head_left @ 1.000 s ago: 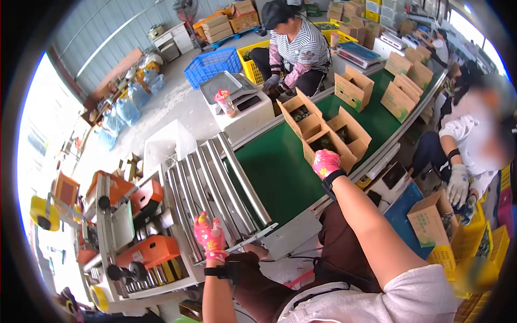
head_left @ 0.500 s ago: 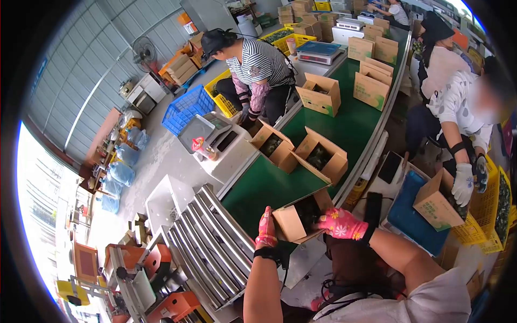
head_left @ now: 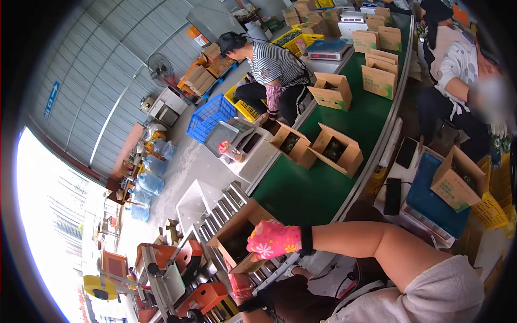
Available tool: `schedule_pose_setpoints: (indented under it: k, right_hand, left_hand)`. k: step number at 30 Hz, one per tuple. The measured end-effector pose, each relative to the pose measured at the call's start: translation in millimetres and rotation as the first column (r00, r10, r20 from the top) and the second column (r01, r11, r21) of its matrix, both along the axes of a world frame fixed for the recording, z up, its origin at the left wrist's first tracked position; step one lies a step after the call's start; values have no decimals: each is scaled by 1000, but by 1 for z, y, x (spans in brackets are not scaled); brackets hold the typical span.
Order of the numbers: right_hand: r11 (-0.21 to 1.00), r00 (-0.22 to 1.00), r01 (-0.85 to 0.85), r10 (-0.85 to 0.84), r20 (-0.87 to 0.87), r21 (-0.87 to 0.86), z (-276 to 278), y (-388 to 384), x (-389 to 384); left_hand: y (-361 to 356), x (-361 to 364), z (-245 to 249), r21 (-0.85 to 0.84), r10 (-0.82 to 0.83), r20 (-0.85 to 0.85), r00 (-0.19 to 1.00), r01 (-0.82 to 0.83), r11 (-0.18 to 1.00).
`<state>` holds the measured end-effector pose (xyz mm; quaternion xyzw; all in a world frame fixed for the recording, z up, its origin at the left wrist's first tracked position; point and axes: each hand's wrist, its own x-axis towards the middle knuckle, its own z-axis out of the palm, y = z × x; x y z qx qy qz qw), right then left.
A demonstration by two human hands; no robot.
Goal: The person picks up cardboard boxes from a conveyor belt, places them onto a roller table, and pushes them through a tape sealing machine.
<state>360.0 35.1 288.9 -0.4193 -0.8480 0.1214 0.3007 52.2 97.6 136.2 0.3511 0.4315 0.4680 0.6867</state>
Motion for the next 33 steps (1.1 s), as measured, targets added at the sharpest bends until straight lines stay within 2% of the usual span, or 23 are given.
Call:
schedule_pose_setpoints:
  k: [1, 2, 3, 4, 5, 6, 7, 9, 10, 11, 13, 14, 16, 17, 19, 21, 22, 23, 25, 26, 28, 32, 33]
  right_hand:
    - [999, 991, 27, -29, 127, 19, 11, -7, -15]
    - [997, 975, 21, -36, 220, 73, 17, -7, -28]
    - [992, 949, 5, -45, 313, 127, 21, -7, -40]
    - [998, 988, -67, 68, 138, -13, 26, 1, -38]
    - [992, 985, -62, 79, 152, -114, 33, 12, -42]
    - [974, 984, -61, 95, 153, -219, 34, 26, -49]
    - [947, 983, -55, 108, 149, -317, 29, 40, -54]
    - [894, 988, -86, 132, 75, -440, 17, 59, -58]
    - [912, 996, -57, 81, 43, -407, 18, 57, -58]
    - [957, 999, 5, 8, 43, -289, 8, 57, -63]
    - [983, 978, 175, -181, 106, 63, -16, 55, -78]
    - [929, 920, 232, -306, 244, 288, -22, 59, -88]
    - [722, 898, 329, -439, 36, 608, -15, 54, -90]
    - [580, 879, 387, -467, -97, 717, -3, 49, -85]
    - [761, 916, 345, -400, -22, 549, -12, 48, -88]
    - [887, 930, 302, -355, 97, 350, -12, 40, -85]
    - [918, 950, 241, -289, 118, 314, -15, 32, -78]
    - [944, 965, 179, -223, 138, 276, -20, 23, -71]
    - [910, 971, 83, -166, 172, 407, -17, 14, -57]
    - [940, 968, 41, -121, 218, 337, -15, 11, -52]
    - [968, 928, 18, -110, 355, 251, -1, -1, -38]
    - [986, 875, 57, -125, 467, 158, -7, 12, -48]
    - [989, 869, 25, -95, 486, 149, -9, 20, -54]
  left_hand:
    - [-18, 15, 37, 18, -35, 142, 989, 33, 999]
    - [-32, 36, 73, 153, -82, 68, 994, 71, 986]
    - [-34, 35, 77, 216, -36, -40, 999, 44, 975]
    - [-30, 19, 68, 199, -34, -81, 996, 50, 979]
    - [-16, -2, 50, 183, -35, -126, 991, 57, 981]
    - [5, -24, 23, 92, -147, 41, 988, 143, 985]
    - [-20, 7, 70, -18, -65, 255, 965, 71, 997]
    - [-10, -3, 49, 46, -37, 141, 989, 31, 998]
    - [-3, -12, 37, 1, -28, 209, 977, 28, 1000]
    - [-1, -19, 28, -41, -13, 284, 959, 26, 999]
    - [-18, -1, 62, -72, 17, 329, 944, 7, 997]
    - [-21, 7, 68, 65, 106, 189, 976, -120, 991]
    - [-28, 22, 65, 318, 395, -122, 910, -341, 884]
    - [-34, 39, 76, 507, 580, -318, 750, -382, 773]
    - [-24, 43, 44, 738, 772, -363, 521, -346, 580]
    - [-31, 49, 60, 729, 752, -283, 595, -376, 572]
    - [-39, 54, 78, 702, 741, -356, 569, -361, 614]
    - [-40, 57, 85, 592, 701, -348, 623, -434, 679]
    - [-31, 49, 70, 532, 644, -316, 697, -432, 728]
    - [-34, 50, 77, 519, 659, -306, 687, -460, 721]
    - [-48, 57, 103, 524, 632, -433, 643, -391, 757]
    - [-33, 52, 86, 499, 642, -300, 706, -458, 736]
    - [-25, 45, 89, 508, 634, -347, 691, -429, 746]
